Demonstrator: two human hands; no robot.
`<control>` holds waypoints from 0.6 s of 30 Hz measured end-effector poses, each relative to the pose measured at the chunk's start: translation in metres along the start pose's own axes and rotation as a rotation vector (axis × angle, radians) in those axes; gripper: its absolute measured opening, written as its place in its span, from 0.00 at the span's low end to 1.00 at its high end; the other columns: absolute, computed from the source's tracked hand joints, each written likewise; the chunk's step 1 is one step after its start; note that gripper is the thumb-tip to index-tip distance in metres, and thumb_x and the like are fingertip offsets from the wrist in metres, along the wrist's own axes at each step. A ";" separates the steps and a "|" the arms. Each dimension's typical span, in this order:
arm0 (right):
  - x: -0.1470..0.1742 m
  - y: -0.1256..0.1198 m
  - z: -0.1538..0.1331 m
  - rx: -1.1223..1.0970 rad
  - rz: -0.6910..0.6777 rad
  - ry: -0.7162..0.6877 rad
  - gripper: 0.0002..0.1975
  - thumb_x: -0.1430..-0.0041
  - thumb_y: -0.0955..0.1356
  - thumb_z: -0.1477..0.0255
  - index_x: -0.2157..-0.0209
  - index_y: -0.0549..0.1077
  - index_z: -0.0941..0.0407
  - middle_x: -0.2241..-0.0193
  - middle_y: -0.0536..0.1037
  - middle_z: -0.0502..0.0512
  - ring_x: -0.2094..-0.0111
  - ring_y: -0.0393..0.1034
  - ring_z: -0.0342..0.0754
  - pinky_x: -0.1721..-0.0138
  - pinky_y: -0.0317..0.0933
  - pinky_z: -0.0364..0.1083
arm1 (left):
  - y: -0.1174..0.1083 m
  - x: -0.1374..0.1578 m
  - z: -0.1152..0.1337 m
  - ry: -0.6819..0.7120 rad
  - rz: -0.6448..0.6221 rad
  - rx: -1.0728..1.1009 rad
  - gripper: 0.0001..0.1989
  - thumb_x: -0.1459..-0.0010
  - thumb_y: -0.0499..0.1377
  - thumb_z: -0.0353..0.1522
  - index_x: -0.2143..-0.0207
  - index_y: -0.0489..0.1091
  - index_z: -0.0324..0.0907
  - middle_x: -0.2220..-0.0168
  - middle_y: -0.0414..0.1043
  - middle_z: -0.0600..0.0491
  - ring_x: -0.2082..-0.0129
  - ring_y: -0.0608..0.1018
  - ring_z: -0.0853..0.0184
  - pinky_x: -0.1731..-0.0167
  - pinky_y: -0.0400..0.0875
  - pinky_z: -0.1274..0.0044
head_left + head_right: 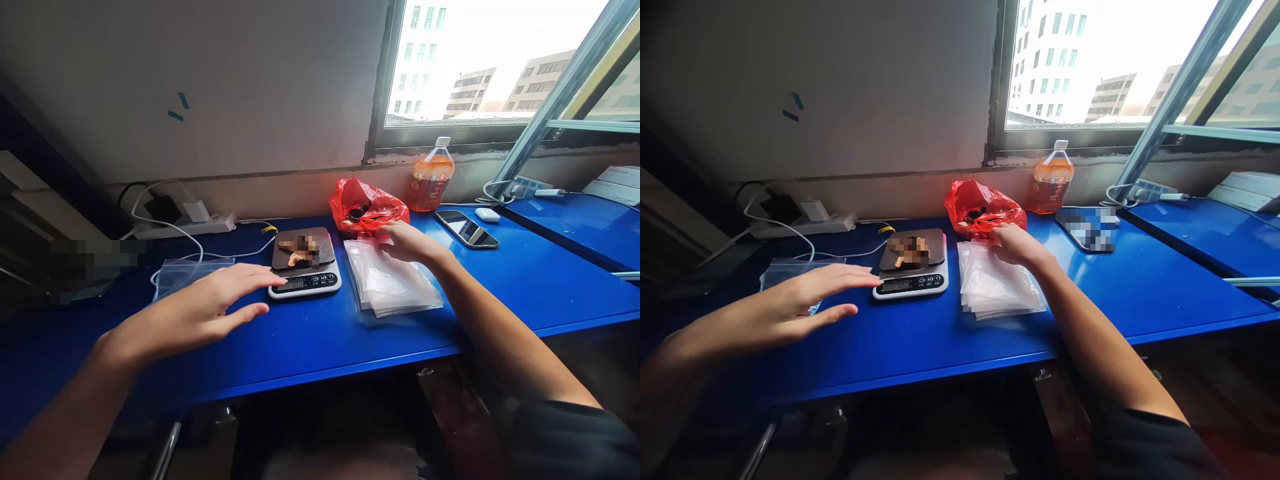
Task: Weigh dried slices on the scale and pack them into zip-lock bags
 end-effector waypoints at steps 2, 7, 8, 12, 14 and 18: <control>0.000 0.001 0.001 0.007 0.011 0.007 0.11 0.43 0.67 0.77 0.59 0.77 0.55 0.59 0.80 0.59 0.57 0.74 0.53 0.54 0.66 0.49 | -0.005 -0.030 0.016 0.106 0.007 0.041 0.19 0.33 0.52 0.41 0.42 0.68 0.52 0.41 0.69 0.53 0.42 0.72 0.60 0.44 0.67 0.72; -0.002 0.000 0.001 0.029 0.055 0.005 0.13 0.43 0.68 0.77 0.56 0.76 0.55 0.57 0.79 0.60 0.53 0.72 0.54 0.53 0.65 0.49 | -0.014 -0.084 0.024 0.257 0.139 0.021 0.16 0.34 0.53 0.35 0.48 0.72 0.42 0.53 0.77 0.48 0.55 0.77 0.62 0.55 0.72 0.73; -0.002 0.001 0.001 0.030 0.059 0.002 0.13 0.43 0.68 0.77 0.55 0.76 0.55 0.57 0.78 0.61 0.53 0.72 0.54 0.53 0.64 0.49 | -0.013 -0.086 0.022 0.275 0.182 0.038 0.15 0.34 0.53 0.34 0.49 0.72 0.42 0.54 0.77 0.48 0.56 0.78 0.62 0.56 0.72 0.73; -0.004 0.008 0.004 0.016 0.038 0.005 0.10 0.43 0.68 0.77 0.59 0.76 0.56 0.60 0.78 0.60 0.58 0.72 0.53 0.56 0.65 0.50 | -0.001 -0.070 0.010 0.336 0.374 0.034 0.10 0.34 0.54 0.31 0.55 0.74 0.41 0.58 0.79 0.49 0.58 0.79 0.64 0.56 0.72 0.74; -0.005 0.011 0.005 0.011 0.035 0.014 0.10 0.44 0.68 0.77 0.59 0.76 0.56 0.62 0.77 0.60 0.59 0.72 0.53 0.56 0.64 0.50 | 0.006 -0.059 0.007 0.355 0.455 -0.012 0.08 0.36 0.55 0.28 0.59 0.74 0.41 0.63 0.80 0.51 0.62 0.79 0.65 0.59 0.72 0.75; -0.004 0.016 0.004 0.030 0.073 0.019 0.11 0.45 0.68 0.78 0.59 0.75 0.55 0.61 0.76 0.60 0.57 0.70 0.54 0.54 0.63 0.52 | 0.010 -0.050 0.014 0.402 0.559 0.002 0.07 0.37 0.56 0.25 0.60 0.73 0.40 0.66 0.79 0.50 0.67 0.79 0.66 0.64 0.74 0.75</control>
Point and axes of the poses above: each hand's wrist, its own x-axis away from the middle knuckle, its own y-axis out of the palm, z = x × y, the point moved 5 cm from there along -x, towards the middle knuckle
